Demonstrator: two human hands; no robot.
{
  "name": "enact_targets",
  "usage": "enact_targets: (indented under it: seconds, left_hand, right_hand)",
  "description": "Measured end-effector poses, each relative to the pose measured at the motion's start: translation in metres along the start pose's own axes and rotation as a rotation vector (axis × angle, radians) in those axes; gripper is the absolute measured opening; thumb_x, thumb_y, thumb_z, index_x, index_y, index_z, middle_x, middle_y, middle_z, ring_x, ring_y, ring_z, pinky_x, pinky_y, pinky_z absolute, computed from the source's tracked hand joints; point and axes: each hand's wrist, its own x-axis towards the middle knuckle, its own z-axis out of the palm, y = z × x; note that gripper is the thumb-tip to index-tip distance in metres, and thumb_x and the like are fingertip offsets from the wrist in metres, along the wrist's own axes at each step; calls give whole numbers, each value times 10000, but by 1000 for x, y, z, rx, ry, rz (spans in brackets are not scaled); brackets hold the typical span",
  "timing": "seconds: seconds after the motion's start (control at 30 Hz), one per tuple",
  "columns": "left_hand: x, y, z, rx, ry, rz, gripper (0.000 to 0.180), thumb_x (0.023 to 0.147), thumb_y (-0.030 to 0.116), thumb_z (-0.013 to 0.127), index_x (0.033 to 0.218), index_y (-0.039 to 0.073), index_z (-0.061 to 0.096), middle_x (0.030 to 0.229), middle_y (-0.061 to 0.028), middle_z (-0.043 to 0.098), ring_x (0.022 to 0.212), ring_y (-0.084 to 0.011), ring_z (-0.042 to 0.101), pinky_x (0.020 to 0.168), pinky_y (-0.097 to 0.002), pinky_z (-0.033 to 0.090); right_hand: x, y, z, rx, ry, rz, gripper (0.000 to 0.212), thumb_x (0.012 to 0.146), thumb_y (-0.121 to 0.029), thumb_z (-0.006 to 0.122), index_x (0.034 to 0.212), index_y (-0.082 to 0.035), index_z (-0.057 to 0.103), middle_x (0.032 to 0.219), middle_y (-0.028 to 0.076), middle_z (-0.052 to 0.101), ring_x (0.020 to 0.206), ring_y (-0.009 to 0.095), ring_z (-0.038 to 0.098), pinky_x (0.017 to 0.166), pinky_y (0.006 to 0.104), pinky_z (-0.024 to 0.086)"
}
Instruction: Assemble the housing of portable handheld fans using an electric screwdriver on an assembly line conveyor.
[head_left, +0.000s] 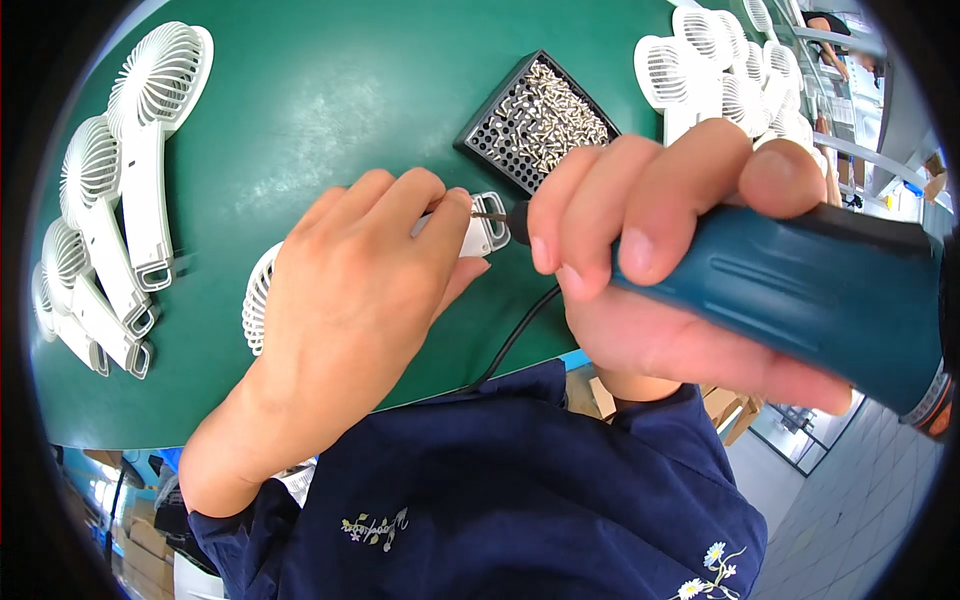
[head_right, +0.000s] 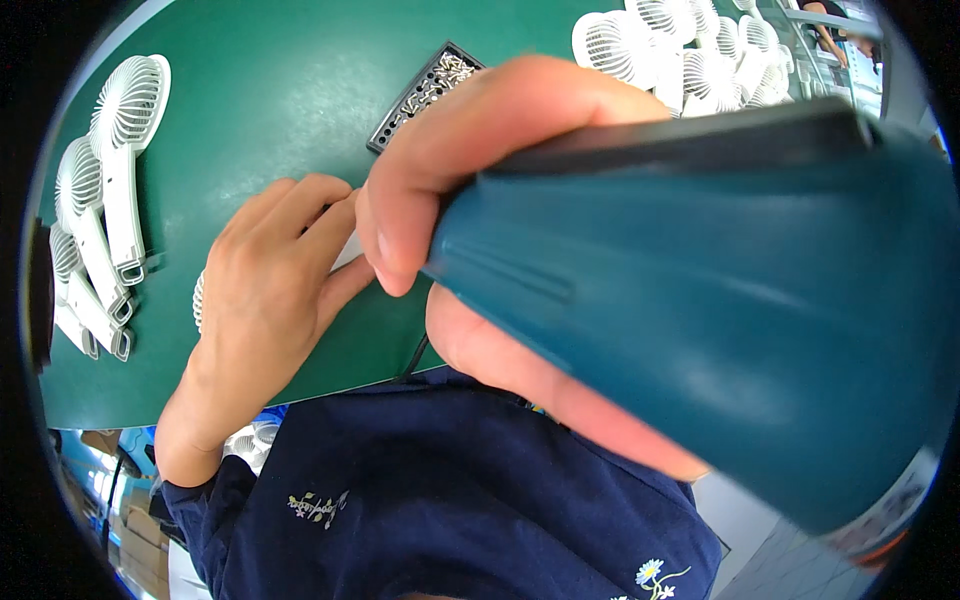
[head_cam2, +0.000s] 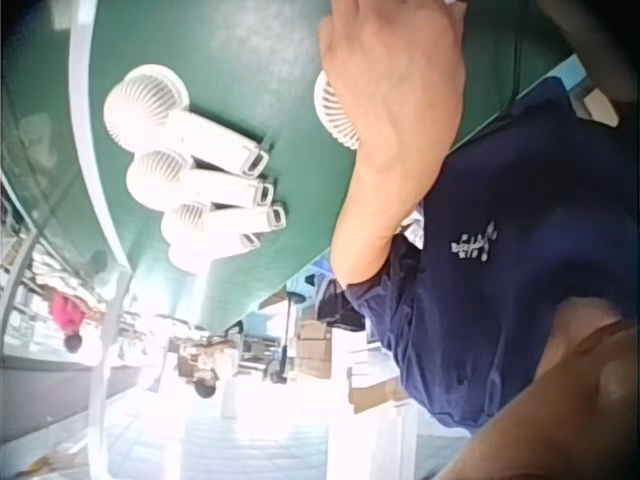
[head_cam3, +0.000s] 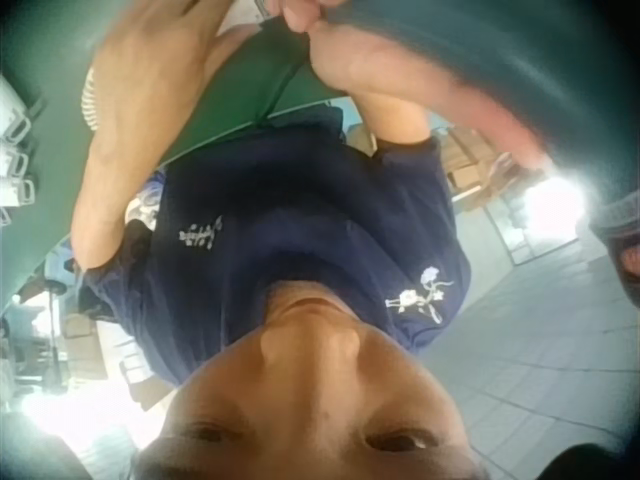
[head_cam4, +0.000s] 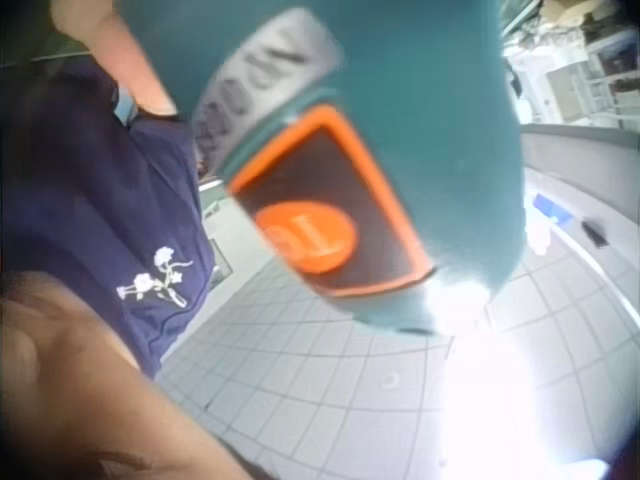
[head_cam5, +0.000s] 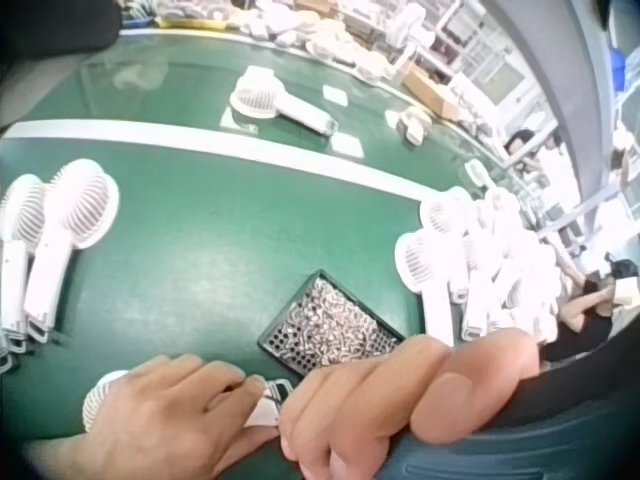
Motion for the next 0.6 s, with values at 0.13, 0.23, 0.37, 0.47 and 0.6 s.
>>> enact_targets:
  seconds: [0.13, 0.23, 0.37, 0.47, 0.6]
  left_hand:
    - [-1, -1, 2, 27, 17, 33, 350, 678, 146, 775, 974, 12, 648, 896, -55, 574, 797, -217, 568, 684, -339, 462]
    - [0, 0, 0, 29, -1, 22, 339, 717, 159, 754, 1003, 17, 641, 917, -70, 583, 802, -251, 572, 695, -367, 469]
    - [1, 1, -2, 39, -43, 2, 345, 756, 178, 737, 1044, 17, 634, 948, -83, 594, 810, -281, 578, 711, -395, 479]
    - [0, 1, -1, 43, -30, 7, 351, 755, 183, 738, 1048, 18, 635, 952, -82, 596, 812, -278, 580, 714, -393, 480]
    - [0, 1, -2, 48, -37, -2, 355, 753, 189, 741, 1048, 20, 637, 955, -80, 598, 813, -274, 580, 714, -393, 481]
  right_hand:
    - [0, -2, -17, -3, -135, -32, 853, 785, -767, 544, 1383, -173, 414, 934, 54, 543, 626, 210, 531, 557, 384, 460]
    - [8, -1, -26, 1, -183, -86, 844, 803, -773, 509, 1381, -167, 413, 946, 54, 546, 629, 200, 525, 560, 374, 451]
    - [24, 16, -35, -107, 13, -207, 958, 732, -905, 353, 1298, -140, 469, 788, 30, 541, 463, 167, 451, 388, 326, 377]
    - [26, 15, -37, -173, -7, -186, 974, 711, -924, 327, 1260, -135, 488, 753, 28, 542, 437, 168, 442, 376, 332, 381]
    - [26, 15, -39, -227, -26, -138, 977, 706, -927, 330, 1255, -135, 489, 764, 30, 550, 444, 171, 452, 380, 335, 387]
